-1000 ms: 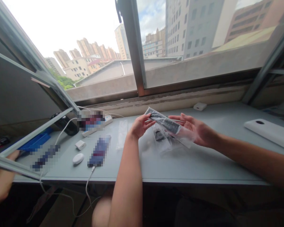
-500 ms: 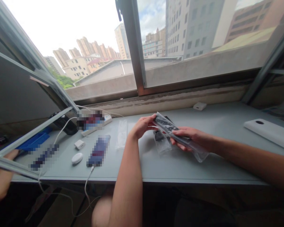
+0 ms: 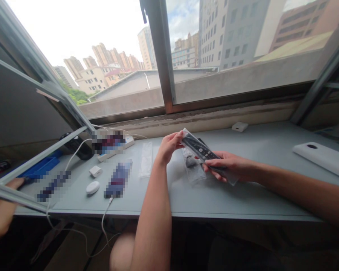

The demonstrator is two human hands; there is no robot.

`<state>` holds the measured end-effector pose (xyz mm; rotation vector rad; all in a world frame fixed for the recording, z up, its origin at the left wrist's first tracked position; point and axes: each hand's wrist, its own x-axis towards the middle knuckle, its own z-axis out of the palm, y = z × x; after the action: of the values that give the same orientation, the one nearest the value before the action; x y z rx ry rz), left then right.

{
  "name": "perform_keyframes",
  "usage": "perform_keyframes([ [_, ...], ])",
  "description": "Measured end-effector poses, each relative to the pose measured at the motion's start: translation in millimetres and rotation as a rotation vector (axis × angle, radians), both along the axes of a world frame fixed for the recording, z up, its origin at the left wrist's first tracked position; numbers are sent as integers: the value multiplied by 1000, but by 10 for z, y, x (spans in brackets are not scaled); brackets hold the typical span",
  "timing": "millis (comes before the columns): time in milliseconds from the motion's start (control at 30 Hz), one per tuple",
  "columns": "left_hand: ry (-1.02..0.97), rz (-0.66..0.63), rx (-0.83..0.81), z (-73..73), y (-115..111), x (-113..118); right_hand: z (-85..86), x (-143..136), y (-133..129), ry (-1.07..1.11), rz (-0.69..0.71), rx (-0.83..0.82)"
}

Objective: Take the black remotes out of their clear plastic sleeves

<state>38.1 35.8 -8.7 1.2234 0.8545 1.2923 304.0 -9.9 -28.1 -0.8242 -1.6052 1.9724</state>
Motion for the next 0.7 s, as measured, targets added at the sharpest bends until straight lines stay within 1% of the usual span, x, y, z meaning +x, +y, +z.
perform_keyframes([
  [133,22,-144,-175,35,-31,-18,15,6,-13,23,-20,-29],
  [200,62,-190,-208,18,-38,-18,44,3,-30,21,-20,-45],
  [300,91,-160,-161,-42,-11,-3,88,-8,-49,23,-24,-75],
  [433,62,-4,-27,-95,58,32,116,-31,-60,54,-39,-107],
  [500,25,60,-34,-88,72,44,120,-41,-62,64,-46,-112],
  [567,14,51,-98,-66,61,49,123,-48,-64,69,-46,-120],
  [633,42,-11,-159,-44,33,48,129,-50,-68,70,-52,-128],
  [700,89,-76,-174,-32,3,47,137,-50,-72,56,-66,-133],
])
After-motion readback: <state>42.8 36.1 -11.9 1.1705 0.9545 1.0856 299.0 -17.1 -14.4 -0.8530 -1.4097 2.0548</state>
